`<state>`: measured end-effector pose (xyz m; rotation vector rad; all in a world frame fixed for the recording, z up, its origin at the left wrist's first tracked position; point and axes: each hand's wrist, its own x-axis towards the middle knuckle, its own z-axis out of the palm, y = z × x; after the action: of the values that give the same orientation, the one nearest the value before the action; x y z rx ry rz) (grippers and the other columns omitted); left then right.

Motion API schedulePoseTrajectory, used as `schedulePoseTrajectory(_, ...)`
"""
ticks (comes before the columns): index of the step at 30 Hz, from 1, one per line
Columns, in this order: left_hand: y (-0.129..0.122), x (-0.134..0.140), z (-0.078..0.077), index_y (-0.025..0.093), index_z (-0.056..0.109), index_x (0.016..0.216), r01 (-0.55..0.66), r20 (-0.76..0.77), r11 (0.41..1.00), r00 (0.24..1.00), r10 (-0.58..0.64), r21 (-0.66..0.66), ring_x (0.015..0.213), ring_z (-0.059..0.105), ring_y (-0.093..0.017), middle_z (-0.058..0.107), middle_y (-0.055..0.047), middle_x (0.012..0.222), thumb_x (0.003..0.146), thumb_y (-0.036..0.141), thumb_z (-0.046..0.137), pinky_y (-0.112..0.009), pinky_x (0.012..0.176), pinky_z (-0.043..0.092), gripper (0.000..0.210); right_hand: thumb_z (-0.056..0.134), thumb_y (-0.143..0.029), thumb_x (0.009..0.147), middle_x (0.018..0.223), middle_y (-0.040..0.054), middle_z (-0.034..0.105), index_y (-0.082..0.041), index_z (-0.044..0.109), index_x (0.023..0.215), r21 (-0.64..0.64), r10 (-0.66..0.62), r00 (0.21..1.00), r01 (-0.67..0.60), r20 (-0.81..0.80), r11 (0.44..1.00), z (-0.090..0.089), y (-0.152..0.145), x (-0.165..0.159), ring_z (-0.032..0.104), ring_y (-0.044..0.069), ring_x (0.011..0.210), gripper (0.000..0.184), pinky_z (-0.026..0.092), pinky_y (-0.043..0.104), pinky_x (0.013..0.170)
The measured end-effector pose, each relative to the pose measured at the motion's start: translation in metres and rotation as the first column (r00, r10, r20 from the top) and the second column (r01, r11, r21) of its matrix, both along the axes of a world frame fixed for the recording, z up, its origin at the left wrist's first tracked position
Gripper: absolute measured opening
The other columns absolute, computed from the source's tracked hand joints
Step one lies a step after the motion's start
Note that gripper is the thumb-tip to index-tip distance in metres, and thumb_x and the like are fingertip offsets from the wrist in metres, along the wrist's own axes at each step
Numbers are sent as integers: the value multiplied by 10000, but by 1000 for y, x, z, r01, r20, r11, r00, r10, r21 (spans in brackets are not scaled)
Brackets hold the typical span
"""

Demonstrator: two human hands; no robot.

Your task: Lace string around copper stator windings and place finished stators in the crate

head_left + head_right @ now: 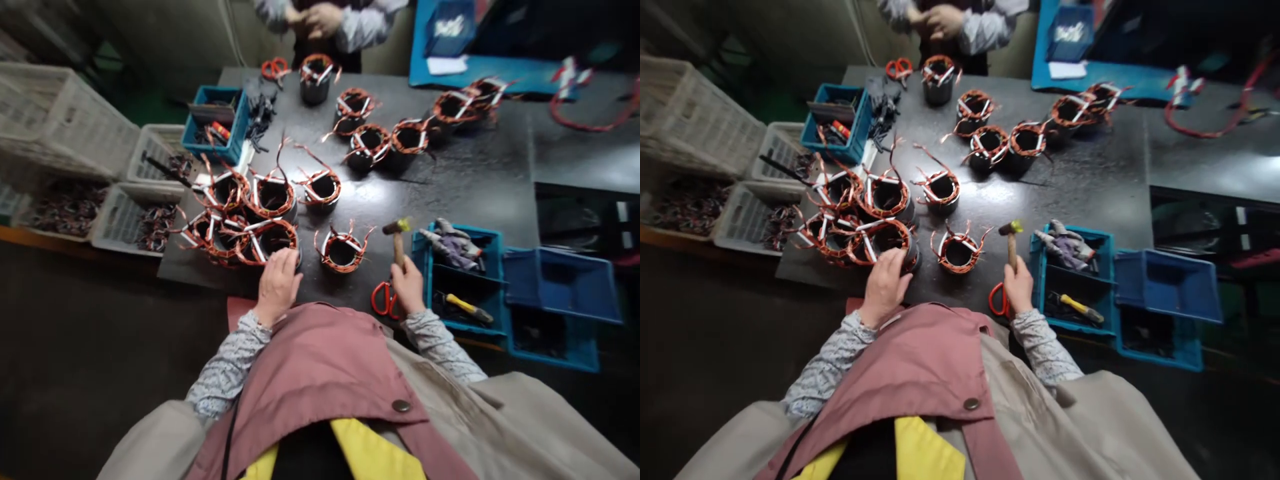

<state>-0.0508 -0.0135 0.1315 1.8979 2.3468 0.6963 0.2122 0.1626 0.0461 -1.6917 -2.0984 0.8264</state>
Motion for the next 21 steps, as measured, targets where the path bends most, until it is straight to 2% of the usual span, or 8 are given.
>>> schedulePoseTrajectory(3,28,28,-20,136,414,1376,257,-22,956,965,-263,-141,1317,436,-292,505,-178,1359,809,122,604,-469,1098,383,598,404,-301,814,993,151,680,-100,562,1213,-68,-140,990,141,25,988,-14,-26,-9,630,248,874,474,492,346,763)
schedulePoseTrajectory(6,55,51,-55,179,395,1399,425,-47,859,889,-456,-284,1382,351,-323,425,-164,1456,766,173,683,-552,1118,319,696,440,-206,786,1108,154,675,-119,539,1277,-72,-221,975,222,21,972,-22,-45,-21,643,250,1005,508,506,333,832)
schedulePoseTrajectory(9,79,58,-86,185,445,1365,380,-78,860,900,-429,-341,1283,472,-288,535,-137,1352,829,149,594,-560,1103,336,557,458,-144,775,1121,126,681,-145,564,1261,-65,-257,966,256,1,964,-25,-49,-29,653,230,1021,498,511,304,848)
schedulePoseTrajectory(11,92,56,-96,179,483,1333,365,-105,869,902,-419,-333,1186,542,-267,597,-125,1252,866,102,504,-561,1084,360,474,457,-121,791,1136,127,672,-139,557,1276,-71,-270,963,270,17,960,-26,-47,-31,648,227,1039,495,502,301,867)
schedulePoseTrajectory(14,116,54,-92,157,515,1299,389,-98,858,891,-442,-335,1093,578,-251,635,-113,1134,887,79,441,-550,1085,362,426,453,-114,842,1167,146,643,-122,515,1332,-120,-273,950,291,150,949,-25,-37,-31,643,233,1050,493,490,299,880)
schedulePoseTrajectory(18,149,63,-71,88,537,1249,367,-28,866,916,-399,-339,1095,568,-266,621,-161,1099,897,64,380,-574,1090,331,387,464,-85,865,1182,178,615,-83,505,1330,-138,-230,938,271,258,953,-22,-25,-23,631,249,1082,467,476,301,908)
schedulePoseTrajectory(20,145,65,-58,97,514,1275,353,28,877,931,-364,-325,1171,528,-271,583,-183,1202,892,74,389,-547,1087,348,403,482,-64,860,1156,199,618,-54,519,1298,-128,-154,945,197,288,972,-19,-26,-20,621,268,1095,440,475,329,926)
schedulePoseTrajectory(21,135,64,-53,125,518,1277,349,60,880,935,-349,-322,1185,524,-262,578,-169,1233,893,96,405,-508,1076,377,401,503,-76,866,1142,197,621,-54,529,1278,-111,-93,952,130,292,985,-18,-26,-21,621,272,1085,413,482,354,925)
